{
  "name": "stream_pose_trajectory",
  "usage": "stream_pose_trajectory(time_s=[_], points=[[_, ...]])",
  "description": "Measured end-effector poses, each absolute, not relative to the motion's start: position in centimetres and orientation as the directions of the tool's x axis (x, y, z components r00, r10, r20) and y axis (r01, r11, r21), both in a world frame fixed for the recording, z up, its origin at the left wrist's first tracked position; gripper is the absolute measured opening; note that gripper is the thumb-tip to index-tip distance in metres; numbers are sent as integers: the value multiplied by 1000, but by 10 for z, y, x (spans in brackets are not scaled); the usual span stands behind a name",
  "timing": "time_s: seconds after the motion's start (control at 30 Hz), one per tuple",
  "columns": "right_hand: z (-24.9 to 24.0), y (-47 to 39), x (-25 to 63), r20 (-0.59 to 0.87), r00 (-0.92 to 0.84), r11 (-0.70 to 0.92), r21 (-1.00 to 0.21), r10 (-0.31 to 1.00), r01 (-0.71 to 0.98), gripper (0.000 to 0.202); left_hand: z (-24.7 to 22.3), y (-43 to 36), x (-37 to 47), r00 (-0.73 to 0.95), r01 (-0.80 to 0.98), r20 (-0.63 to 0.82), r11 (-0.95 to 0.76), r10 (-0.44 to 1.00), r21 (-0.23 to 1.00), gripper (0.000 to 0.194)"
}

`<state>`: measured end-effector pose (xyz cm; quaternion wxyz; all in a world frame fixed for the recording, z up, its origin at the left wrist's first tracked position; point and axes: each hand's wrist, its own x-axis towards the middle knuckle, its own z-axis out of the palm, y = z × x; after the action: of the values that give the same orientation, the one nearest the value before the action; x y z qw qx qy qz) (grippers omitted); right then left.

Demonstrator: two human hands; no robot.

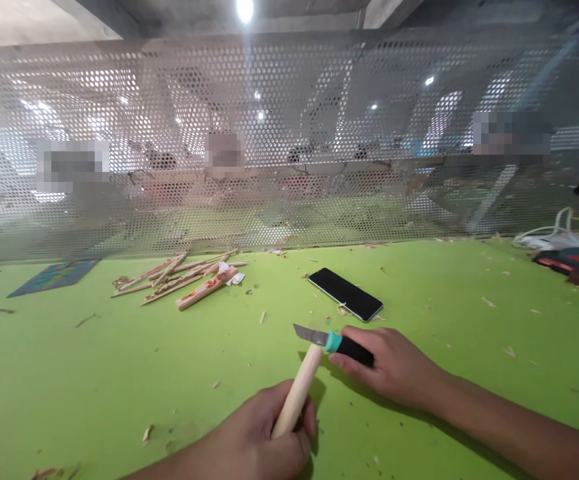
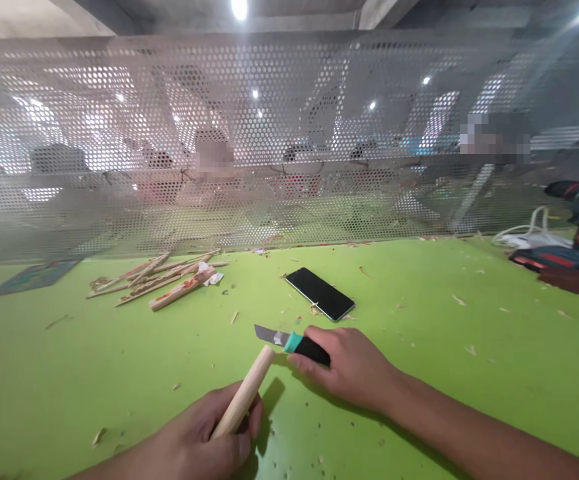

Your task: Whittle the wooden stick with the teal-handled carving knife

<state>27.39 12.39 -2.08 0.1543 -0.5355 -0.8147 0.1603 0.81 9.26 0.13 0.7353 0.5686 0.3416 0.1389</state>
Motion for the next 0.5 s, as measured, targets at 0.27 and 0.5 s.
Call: stream_pose_trajectory(time_s=[0.27,0.5], points=[[-17,122,272,74,-388,382,-423,919,822,53,3,93,10,715,201,-344,293,608,935,15],[-18,122,273,81,-386,383,-414,919,826,53,3,93,9,733,202,-342,292,588,935,14]])
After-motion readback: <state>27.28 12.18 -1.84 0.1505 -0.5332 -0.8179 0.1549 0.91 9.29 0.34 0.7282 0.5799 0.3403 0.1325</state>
